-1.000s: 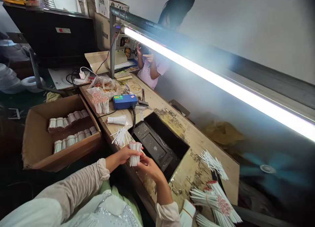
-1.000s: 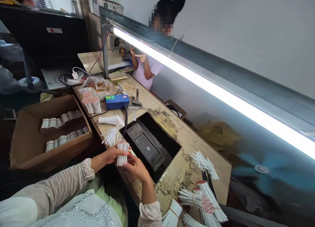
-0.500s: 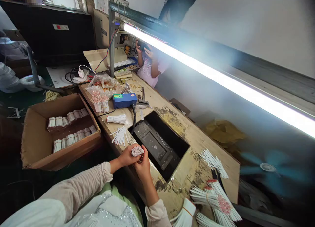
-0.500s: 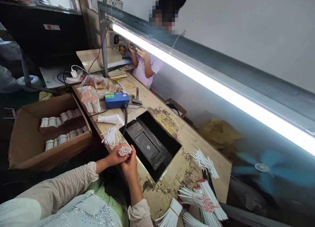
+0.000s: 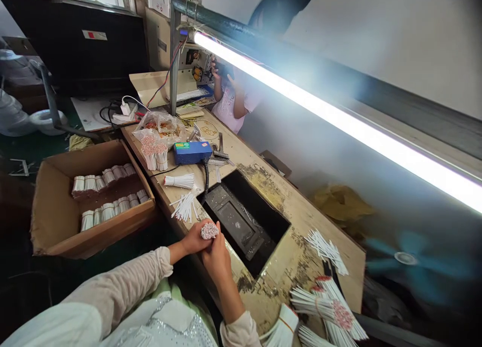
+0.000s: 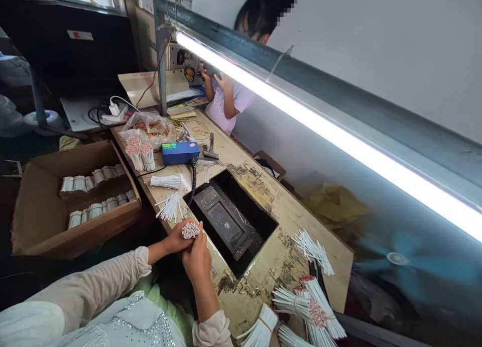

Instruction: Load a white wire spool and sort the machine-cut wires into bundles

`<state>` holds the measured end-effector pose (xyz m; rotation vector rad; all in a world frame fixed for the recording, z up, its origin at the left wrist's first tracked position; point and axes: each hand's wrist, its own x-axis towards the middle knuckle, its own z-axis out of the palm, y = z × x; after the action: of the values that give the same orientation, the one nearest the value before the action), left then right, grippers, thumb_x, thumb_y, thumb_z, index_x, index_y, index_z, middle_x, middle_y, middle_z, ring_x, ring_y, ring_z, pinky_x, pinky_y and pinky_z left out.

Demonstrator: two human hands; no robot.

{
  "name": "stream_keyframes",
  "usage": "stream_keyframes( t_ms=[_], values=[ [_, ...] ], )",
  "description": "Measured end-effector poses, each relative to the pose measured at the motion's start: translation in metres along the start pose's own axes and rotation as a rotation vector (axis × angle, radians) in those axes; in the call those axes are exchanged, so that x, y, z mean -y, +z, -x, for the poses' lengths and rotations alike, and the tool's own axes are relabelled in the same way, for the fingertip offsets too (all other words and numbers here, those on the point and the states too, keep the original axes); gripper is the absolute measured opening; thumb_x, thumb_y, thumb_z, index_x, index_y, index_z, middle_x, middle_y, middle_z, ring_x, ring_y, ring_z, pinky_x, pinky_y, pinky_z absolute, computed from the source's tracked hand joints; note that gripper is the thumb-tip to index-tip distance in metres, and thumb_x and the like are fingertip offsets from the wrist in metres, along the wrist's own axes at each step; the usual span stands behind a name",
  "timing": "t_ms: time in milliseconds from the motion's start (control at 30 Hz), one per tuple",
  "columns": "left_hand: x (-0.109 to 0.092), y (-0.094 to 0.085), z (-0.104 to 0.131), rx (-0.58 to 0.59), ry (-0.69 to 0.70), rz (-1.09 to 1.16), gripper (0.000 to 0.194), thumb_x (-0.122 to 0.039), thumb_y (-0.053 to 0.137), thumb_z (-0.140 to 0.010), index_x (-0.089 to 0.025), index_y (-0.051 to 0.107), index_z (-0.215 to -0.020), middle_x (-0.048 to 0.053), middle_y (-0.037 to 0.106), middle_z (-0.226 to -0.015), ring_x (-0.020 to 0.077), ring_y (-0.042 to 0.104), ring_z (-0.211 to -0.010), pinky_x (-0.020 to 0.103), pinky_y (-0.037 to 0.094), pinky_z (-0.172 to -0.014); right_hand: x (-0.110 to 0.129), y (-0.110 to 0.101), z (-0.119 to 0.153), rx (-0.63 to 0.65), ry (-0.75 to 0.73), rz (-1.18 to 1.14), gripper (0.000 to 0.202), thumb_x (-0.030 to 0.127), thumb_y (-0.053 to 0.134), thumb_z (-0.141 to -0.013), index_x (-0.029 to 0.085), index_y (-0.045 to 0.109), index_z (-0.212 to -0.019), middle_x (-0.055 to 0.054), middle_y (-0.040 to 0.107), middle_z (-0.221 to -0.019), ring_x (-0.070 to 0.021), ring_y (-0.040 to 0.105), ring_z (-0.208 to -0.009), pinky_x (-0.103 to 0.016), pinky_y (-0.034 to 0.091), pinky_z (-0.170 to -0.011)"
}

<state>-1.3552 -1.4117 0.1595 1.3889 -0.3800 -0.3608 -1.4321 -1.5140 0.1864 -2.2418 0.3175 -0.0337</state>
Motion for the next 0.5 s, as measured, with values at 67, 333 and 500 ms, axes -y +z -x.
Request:
stream_keyframes(
  t_ms=[67, 333, 500],
  values=[
    [-0.008, -0.001, 0.001, -0.023, -0.119, 0.168, 0.027, -0.021, 0.076, -0.063, -0.015, 0.061, -0.084, 0.0, 0.062, -0.075, 0.0147, 0.055, -0.071, 0.027, 0.044, -0.071, 0.008, -0.014, -0.001, 0.011, -0.012, 0.01, 0.068, 0.013, 0.058, -0.073, 0.024, 0.042, -0.139, -0.008, 0.057, -0.106, -0.0231, 0.06, -0.084, -0.035, 0.047, -0.073],
    [-0.052, -0.016, 0.023, -0.041, -0.455, 0.483, 0.037, -0.031, 0.087, -0.053, -0.012, 0.068, -0.078, 0.002, 0.065, -0.07, 0.0149, 0.058, -0.065, 0.027, 0.044, -0.066, 0.057, -0.034, -0.003, -0.095, -0.262, -0.165, 0.009, 0.027, 0.057, -0.089, 0.02, 0.062, -0.092, -0.001, 0.051, -0.082, -0.0118, 0.047, -0.06, -0.026, 0.041, -0.056],
    [-0.059, -0.025, 0.033, -0.085, -0.377, 0.481, 0.039, -0.034, 0.089, -0.051, -0.012, 0.07, -0.077, 0.002, 0.067, -0.072, 0.0154, 0.058, -0.069, 0.028, 0.046, -0.072, 0.073, -0.013, -0.005, -0.083, -0.264, -0.162, 0.009, 0.029, 0.058, -0.089, 0.021, 0.062, -0.087, -0.002, 0.054, -0.08, -0.0137, 0.049, -0.063, -0.027, 0.041, -0.057]
  ],
)
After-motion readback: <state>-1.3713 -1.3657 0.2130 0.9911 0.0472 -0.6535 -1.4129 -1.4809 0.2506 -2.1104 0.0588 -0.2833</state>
